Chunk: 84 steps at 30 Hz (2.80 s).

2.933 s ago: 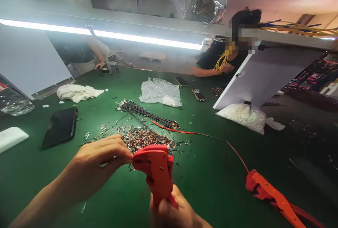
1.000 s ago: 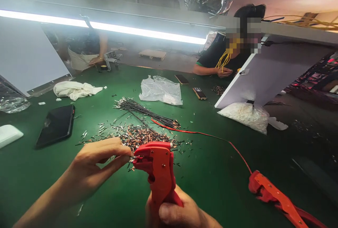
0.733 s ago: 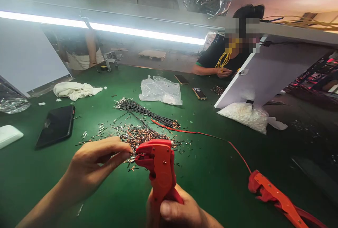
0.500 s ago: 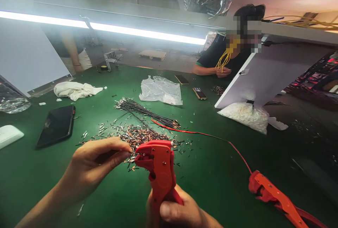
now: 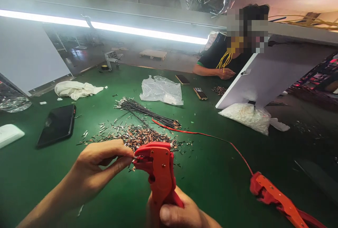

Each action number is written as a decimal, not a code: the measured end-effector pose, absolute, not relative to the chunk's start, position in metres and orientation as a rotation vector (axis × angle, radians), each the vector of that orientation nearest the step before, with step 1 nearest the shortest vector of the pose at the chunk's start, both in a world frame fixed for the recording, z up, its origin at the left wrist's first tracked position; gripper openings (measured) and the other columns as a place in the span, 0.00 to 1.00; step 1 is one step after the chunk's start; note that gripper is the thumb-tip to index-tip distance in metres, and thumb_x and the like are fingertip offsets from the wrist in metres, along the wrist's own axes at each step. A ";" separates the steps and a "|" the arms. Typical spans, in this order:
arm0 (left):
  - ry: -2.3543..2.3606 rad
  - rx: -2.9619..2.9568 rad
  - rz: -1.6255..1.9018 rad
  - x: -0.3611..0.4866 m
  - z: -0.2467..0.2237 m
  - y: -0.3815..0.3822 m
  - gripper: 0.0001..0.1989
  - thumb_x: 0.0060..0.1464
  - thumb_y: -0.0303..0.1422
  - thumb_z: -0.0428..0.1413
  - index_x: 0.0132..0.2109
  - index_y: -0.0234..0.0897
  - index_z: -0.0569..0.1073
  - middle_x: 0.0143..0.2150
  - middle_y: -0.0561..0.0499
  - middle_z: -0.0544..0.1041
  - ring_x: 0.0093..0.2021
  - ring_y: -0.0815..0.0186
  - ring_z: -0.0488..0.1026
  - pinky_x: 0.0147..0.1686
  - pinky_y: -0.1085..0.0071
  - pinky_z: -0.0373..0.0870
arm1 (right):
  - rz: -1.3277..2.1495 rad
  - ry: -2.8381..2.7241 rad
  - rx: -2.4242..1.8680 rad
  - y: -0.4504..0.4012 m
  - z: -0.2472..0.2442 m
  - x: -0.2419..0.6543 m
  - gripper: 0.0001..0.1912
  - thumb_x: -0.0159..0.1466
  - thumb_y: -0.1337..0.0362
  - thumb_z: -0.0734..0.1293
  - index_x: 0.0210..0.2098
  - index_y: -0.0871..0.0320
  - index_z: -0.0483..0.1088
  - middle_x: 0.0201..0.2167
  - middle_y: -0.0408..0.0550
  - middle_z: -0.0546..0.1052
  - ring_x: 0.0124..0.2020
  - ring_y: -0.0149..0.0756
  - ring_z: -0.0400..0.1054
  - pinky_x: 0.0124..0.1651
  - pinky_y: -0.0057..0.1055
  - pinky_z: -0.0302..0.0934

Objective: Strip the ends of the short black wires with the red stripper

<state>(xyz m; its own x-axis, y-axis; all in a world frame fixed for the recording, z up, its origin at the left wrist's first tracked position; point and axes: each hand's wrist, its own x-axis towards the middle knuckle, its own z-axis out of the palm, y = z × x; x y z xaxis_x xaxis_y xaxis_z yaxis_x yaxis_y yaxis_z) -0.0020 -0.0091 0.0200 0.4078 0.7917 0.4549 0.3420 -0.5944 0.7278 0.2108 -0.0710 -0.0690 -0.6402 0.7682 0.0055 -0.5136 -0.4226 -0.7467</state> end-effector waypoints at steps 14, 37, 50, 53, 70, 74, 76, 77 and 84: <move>0.953 2.148 1.083 -0.002 0.020 -0.009 0.08 0.58 0.23 0.55 0.33 0.37 0.76 0.25 0.57 0.74 0.24 0.76 0.66 0.27 0.78 0.63 | 2.120 -0.948 -0.366 -0.068 -0.067 0.211 0.16 0.57 0.55 0.69 0.27 0.64 0.68 0.18 0.40 0.62 0.19 0.25 0.53 0.21 0.21 0.48; 0.970 2.168 1.024 -0.007 0.014 -0.007 0.06 0.55 0.23 0.57 0.37 0.38 0.74 0.28 0.58 0.76 0.22 0.77 0.65 0.20 0.80 0.60 | 2.073 -1.044 -0.770 -0.072 -0.072 0.210 0.30 0.52 0.37 0.70 0.20 0.55 0.57 0.12 0.31 0.51 0.15 0.22 0.42 0.17 0.25 0.42; 0.976 2.223 1.063 -0.008 0.018 -0.010 0.08 0.54 0.21 0.56 0.31 0.36 0.75 0.24 0.58 0.76 0.22 0.77 0.67 0.22 0.81 0.61 | 2.080 -1.020 -0.794 -0.072 -0.076 0.208 0.29 0.55 0.37 0.68 0.24 0.59 0.64 0.12 0.32 0.55 0.14 0.21 0.45 0.17 0.23 0.43; 0.962 2.198 1.024 -0.009 0.019 -0.008 0.08 0.55 0.22 0.56 0.31 0.36 0.76 0.24 0.57 0.75 0.23 0.76 0.67 0.22 0.80 0.61 | 2.119 -1.011 -0.679 -0.073 -0.075 0.212 0.26 0.58 0.42 0.69 0.32 0.61 0.67 0.16 0.35 0.61 0.16 0.22 0.50 0.20 0.22 0.47; 0.913 2.139 0.887 -0.017 0.027 -0.007 0.08 0.57 0.24 0.55 0.31 0.36 0.76 0.24 0.56 0.74 0.23 0.74 0.65 0.24 0.78 0.63 | 2.318 -0.990 -0.569 -0.062 -0.074 0.218 0.31 0.50 0.39 0.73 0.36 0.61 0.70 0.17 0.40 0.68 0.17 0.30 0.59 0.22 0.28 0.53; 0.953 2.101 0.952 -0.015 0.027 -0.006 0.08 0.56 0.25 0.55 0.30 0.35 0.76 0.23 0.56 0.72 0.23 0.74 0.65 0.23 0.78 0.61 | 2.348 -0.932 -0.589 -0.064 -0.076 0.220 0.31 0.48 0.40 0.74 0.37 0.59 0.70 0.19 0.41 0.68 0.19 0.31 0.60 0.25 0.29 0.55; 0.961 2.090 0.959 -0.014 0.027 -0.005 0.08 0.56 0.25 0.55 0.30 0.35 0.76 0.23 0.56 0.72 0.22 0.74 0.64 0.22 0.78 0.61 | 2.354 -0.919 -0.583 -0.065 -0.078 0.221 0.31 0.48 0.41 0.75 0.38 0.59 0.69 0.20 0.41 0.68 0.20 0.31 0.60 0.26 0.29 0.56; 0.957 2.088 0.953 -0.014 0.027 -0.005 0.08 0.56 0.25 0.55 0.30 0.35 0.76 0.23 0.56 0.71 0.22 0.74 0.64 0.22 0.78 0.61 | 2.358 -0.921 -0.576 -0.065 -0.079 0.222 0.30 0.48 0.41 0.75 0.38 0.59 0.69 0.20 0.41 0.68 0.20 0.31 0.60 0.25 0.29 0.56; 0.903 2.119 0.906 -0.012 0.028 -0.006 0.08 0.56 0.23 0.54 0.30 0.35 0.75 0.23 0.57 0.71 0.22 0.75 0.63 0.23 0.78 0.60 | 2.336 -0.933 -0.569 -0.065 -0.080 0.219 0.34 0.48 0.39 0.74 0.39 0.60 0.68 0.19 0.40 0.69 0.19 0.30 0.61 0.25 0.27 0.55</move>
